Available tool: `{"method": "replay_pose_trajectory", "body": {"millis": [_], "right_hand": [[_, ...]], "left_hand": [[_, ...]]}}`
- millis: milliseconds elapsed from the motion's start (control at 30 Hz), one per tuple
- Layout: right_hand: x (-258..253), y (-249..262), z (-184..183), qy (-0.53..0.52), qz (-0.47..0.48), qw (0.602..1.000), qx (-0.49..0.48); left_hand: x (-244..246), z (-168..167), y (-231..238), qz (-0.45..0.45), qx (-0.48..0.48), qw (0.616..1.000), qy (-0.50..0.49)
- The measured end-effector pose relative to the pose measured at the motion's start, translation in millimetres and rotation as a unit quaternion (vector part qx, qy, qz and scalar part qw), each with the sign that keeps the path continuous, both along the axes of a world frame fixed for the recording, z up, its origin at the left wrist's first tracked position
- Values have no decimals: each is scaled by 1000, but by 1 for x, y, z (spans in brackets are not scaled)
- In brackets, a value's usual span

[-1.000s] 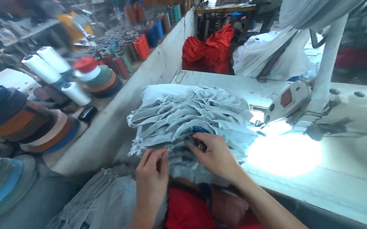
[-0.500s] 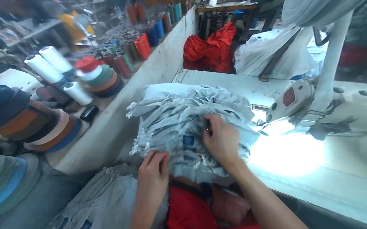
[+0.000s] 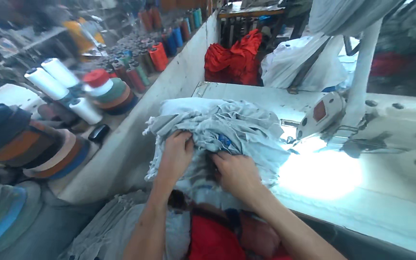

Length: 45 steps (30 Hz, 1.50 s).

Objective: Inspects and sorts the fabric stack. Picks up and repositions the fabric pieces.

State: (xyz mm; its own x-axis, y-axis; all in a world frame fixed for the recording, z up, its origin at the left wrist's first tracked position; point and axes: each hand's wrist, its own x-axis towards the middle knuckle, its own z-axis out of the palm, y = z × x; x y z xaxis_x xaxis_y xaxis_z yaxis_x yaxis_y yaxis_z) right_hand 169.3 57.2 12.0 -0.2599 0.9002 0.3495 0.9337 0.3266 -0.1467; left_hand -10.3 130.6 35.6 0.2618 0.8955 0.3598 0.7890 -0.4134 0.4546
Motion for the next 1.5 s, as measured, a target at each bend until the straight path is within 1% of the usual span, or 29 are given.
{"method": "replay_pose_trajectory", "body": {"millis": [67, 100, 133, 200, 267, 367, 433, 667, 733, 800, 900, 1000, 1033, 1100, 1233, 1400, 1500], "right_hand": [[3, 6, 9, 34, -8, 997, -69], [9, 9, 16, 77, -5, 989, -128], [18, 14, 18, 131, 6, 978, -163], [33, 23, 17, 234, 40, 954, -183], [40, 29, 12, 286, 60, 940, -176], [41, 30, 13, 292, 65, 936, -187], [40, 29, 12, 287, 66, 937, -189], [37, 31, 15, 274, 44, 937, -214], [37, 34, 16, 275, 50, 935, -219], [39, 35, 17, 283, 59, 930, -225], [42, 32, 19, 290, 79, 926, -227], [44, 22, 24, 249, 92, 933, -243], [43, 16, 25, 233, 92, 939, -236], [41, 3, 23, 213, 88, 954, -192], [30, -25, 10, 154, 69, 985, -36], [10, -30, -7, 53, 97, 989, 100], [-3, -21, -16, 37, 125, 981, 140]], "left_hand": [[-10, -1, -9, 3, -21, 999, -27], [-15, -4, -16, 4, -16, 999, -49], [-20, -6, -24, 3, 0, 997, -73], [-26, -9, -42, 6, 18, 994, -106], [-26, -9, -58, 7, 12, 993, -113], [-15, -16, -70, 10, 6, 992, -125], [-5, -25, -68, 17, 27, 992, -121], [20, -34, -50, 35, 75, 995, -51], [18, -35, -41, 31, 96, 995, -29], [11, -27, -41, 15, 72, 997, -16], [-6, -13, -62, -1, 65, 998, -3], [-21, -17, -88, 14, 77, 997, 19], [-25, -24, -93, 21, 76, 997, 17], [-29, -38, -98, 35, 70, 997, -7], [-31, -49, -109, 55, 37, 994, -91], [-30, -54, -116, 41, -1, 986, -163], [-31, -52, -117, 33, -4, 985, -169]]}}
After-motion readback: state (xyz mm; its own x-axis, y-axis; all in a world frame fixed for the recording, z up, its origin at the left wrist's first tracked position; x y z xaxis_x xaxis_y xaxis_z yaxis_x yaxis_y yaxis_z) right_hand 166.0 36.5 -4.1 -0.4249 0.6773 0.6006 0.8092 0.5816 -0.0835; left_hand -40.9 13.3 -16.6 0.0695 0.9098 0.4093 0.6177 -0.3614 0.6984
